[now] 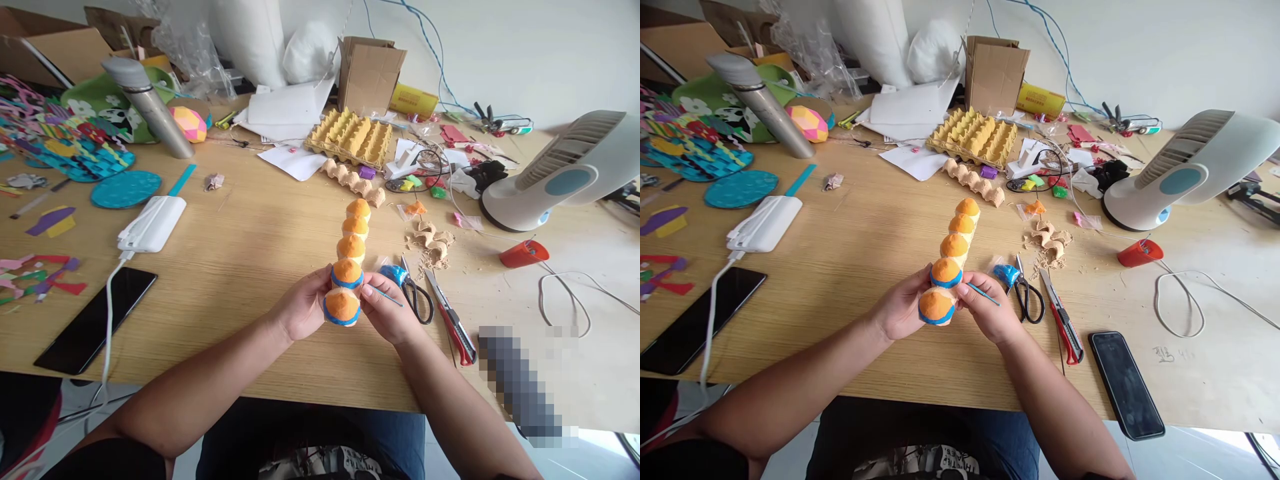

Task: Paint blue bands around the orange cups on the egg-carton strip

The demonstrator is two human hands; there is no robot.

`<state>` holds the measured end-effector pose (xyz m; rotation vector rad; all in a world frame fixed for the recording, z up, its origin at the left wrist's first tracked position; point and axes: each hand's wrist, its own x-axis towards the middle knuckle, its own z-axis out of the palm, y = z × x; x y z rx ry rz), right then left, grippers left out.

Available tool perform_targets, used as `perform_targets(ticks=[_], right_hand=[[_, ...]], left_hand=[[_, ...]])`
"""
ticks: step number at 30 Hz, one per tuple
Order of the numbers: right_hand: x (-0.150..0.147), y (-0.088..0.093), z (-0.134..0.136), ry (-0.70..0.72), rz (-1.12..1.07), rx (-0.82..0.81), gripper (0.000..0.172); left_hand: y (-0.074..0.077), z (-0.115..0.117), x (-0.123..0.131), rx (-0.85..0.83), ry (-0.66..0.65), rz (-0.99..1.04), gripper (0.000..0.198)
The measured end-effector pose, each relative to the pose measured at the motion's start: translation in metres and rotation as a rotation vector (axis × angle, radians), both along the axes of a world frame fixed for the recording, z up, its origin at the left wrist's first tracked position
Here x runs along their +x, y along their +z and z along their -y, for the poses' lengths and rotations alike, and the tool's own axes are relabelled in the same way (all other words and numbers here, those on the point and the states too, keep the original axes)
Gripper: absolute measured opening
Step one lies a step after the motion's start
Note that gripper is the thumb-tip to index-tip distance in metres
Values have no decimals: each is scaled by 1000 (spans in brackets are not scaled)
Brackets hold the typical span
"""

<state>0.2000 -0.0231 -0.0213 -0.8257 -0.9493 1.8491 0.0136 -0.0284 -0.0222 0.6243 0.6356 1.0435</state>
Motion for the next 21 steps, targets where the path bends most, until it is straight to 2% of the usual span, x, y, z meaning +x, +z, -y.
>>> perform_targets(ticks=[5, 9, 12, 16, 21], right_hand=[[0, 2, -1, 78, -18, 10, 39], [0, 2, -2, 161, -7, 30, 42], [-1, 2, 0, 203, -7, 39, 43], [-5, 5, 5, 190, -15, 53, 33], [-10, 5, 8, 120, -36, -34, 33]], left_hand=[[6, -3, -5, -93, -49, 48, 40], [11, -6, -7, -79, 26, 64, 34], [11, -9, -8, -40, 80, 48, 38], [11, -10, -8, -16, 102, 37, 45], [13, -8, -5, -5, 151, 16, 42]])
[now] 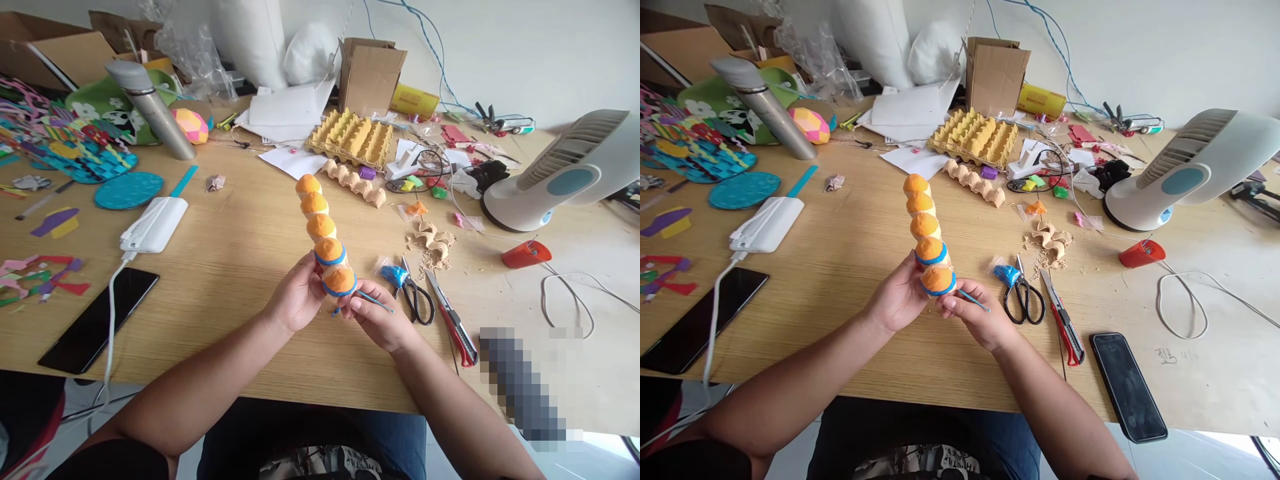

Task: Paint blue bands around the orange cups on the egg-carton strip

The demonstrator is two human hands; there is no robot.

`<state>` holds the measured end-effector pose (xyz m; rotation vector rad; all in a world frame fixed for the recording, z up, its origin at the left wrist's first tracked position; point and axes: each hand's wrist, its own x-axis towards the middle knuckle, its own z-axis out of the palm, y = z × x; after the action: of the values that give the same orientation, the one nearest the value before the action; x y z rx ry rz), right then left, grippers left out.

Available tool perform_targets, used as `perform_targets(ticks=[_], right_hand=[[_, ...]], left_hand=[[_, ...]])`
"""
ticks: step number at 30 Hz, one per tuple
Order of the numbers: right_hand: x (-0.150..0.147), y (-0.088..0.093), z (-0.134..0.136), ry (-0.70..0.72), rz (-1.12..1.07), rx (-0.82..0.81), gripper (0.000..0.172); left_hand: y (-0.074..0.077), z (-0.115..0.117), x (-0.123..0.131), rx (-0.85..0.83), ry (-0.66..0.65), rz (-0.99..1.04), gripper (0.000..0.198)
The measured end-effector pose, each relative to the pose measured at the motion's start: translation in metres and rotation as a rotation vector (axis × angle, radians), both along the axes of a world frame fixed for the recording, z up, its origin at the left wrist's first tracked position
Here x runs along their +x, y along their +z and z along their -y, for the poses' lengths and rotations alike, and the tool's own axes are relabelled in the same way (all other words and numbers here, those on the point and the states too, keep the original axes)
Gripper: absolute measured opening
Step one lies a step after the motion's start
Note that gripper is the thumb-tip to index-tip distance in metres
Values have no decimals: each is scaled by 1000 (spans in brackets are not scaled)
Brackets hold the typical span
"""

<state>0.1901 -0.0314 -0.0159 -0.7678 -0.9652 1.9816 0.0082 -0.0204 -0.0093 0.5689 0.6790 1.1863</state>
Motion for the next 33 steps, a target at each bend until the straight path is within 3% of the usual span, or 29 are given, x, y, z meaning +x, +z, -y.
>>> perform_targets(ticks=[4, 10, 15, 19, 23, 26, 29, 33], right_hand=[[-1, 1, -1, -65, 12, -33, 36], [-1, 0, -1, -85, 29, -4, 37], [1, -6, 1, -82, 24, 13, 35], [2, -8, 2, -44, 29, 44, 35], [6, -7, 0, 22, 69, 94, 34], [12, -7, -8, 136, 79, 175, 48], [16, -7, -18, 15, 80, 163, 58], [17, -6, -25, -235, 105, 147, 45]], left_hand=[[-4, 1, 3, -42, 48, -20, 38], [-6, 3, 5, -3, -59, 73, 42], [-3, 4, 6, -23, -67, 98, 40], [-3, 4, 6, -58, -17, 102, 37], [-1, 5, 5, -35, -62, 87, 41], [0, 6, 4, -7, -77, 77, 41], [-1, 8, 3, -10, -64, 68, 34], [-5, 12, 5, -3, -131, 12, 35]])
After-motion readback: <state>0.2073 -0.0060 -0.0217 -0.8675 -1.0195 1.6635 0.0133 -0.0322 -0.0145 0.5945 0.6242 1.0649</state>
